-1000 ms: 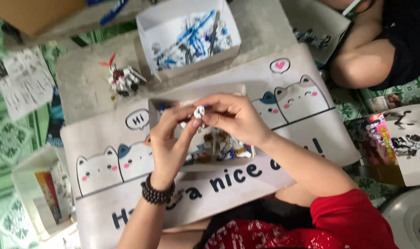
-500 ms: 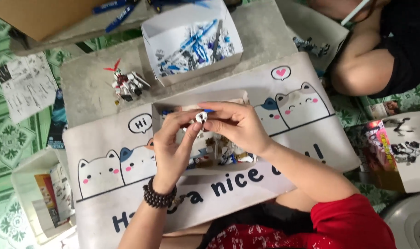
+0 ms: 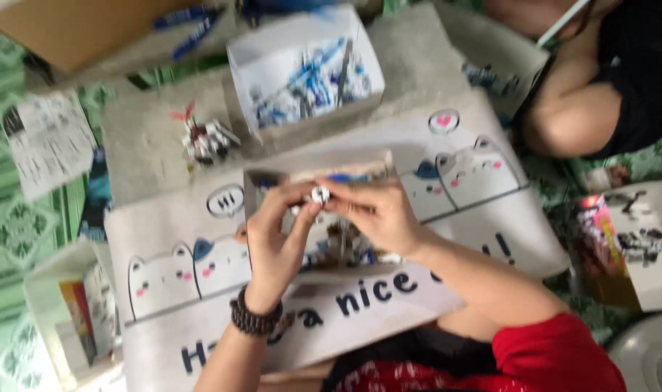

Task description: The person assembles a small model kit by hand, picking up white and blue plastic parts from a box, snapping them together, and placing the assembled pieces back into the box. The workspace includes a patterned mat and a completed model figure nearby.

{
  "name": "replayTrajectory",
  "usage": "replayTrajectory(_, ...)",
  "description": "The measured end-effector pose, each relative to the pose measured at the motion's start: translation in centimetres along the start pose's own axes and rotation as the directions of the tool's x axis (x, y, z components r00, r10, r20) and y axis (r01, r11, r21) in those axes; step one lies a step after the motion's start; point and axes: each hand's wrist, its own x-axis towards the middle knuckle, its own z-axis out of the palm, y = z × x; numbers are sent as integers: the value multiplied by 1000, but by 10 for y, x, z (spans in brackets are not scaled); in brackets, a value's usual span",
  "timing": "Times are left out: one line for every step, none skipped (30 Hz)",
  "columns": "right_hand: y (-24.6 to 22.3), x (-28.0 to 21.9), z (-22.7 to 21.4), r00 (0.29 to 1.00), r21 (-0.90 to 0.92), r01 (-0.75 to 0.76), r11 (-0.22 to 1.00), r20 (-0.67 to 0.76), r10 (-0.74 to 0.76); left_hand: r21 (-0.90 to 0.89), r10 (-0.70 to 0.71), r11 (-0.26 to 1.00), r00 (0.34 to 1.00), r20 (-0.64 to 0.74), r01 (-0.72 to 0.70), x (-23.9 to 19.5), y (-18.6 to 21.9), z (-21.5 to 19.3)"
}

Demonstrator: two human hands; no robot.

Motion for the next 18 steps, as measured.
replayTrajectory(1,5,0,1000,-9,22,1000,-3,-22,-3,23,1000,1000,-4,-23,4,-2,-1)
replayTrajectory(0,3,1,1000,-21,28,999,-8,-29,6,14,1000,1000,-1,-14,2,-4,-1)
replayTrajectory(3,1,2,999,-34,35,999,-12,-35,14,5,1000,1000,2,-5,-1,-8,-1)
replayTrajectory(1,0,2,1000,-31,4,1000,-13,-4,10,-24,1000,1000,12,24,-1,-6,-1)
replayTrajectory(0,-1,3,1000,-8,13,1000,-14,-13,4,-22,1000,1000,12,22,-1,-7,0)
replayTrajectory(1,2,4,999,14,30,999,-14,-30,0,-13,1000,1000,7,13,1,-8,1)
replayTrajectory(1,0,2,1000,18,7,1000,-13,-7,-2,-35,999,999,13,35,0,-7,1)
replayTrajectory(0,0,2,1000,34,15,999,0,-15,-19,-33,999,999,20,34,1,-5,0)
replayTrajectory(-3,2,1,1000,51,22,998,13,-22,-36,-31,999,999,26,32,2,-1,-2)
replayTrajectory(0,-2,3,999,50,39,998,12,-39,-33,-15,999,1000,22,16,-1,-2,-3)
replayTrajectory(2,-5,4,1000,41,19,999,16,-20,-2,-27,1000,999,20,27,-3,-1,-3)
replayTrajectory(5,-4,2,1000,23,12,1000,17,-12,22,-25,999,1000,16,24,-1,-1,-2)
replayTrajectory(3,7,1,999,13,40,999,14,-40,20,5,1000,1000,11,-5,7,-5,-3)
replayTrajectory(-1,6,2,999,55,4,998,32,-6,19,-9,1000,1000,20,9,4,-7,-4)
replayTrajectory(-3,4,4,998,97,-32,995,50,27,19,-22,1000,999,30,22,-1,-12,-4)
replayTrajectory(-2,2,3,997,104,-70,992,53,65,17,-60,998,997,40,59,-2,-10,-3)
replayTrajectory(-2,-1,2,997,90,-48,995,71,41,-20,-51,998,997,50,52,-4,-8,-3)
replayTrajectory(1,6,1,996,76,5,997,89,-12,-53,-14,998,999,49,16,2,-8,-3)
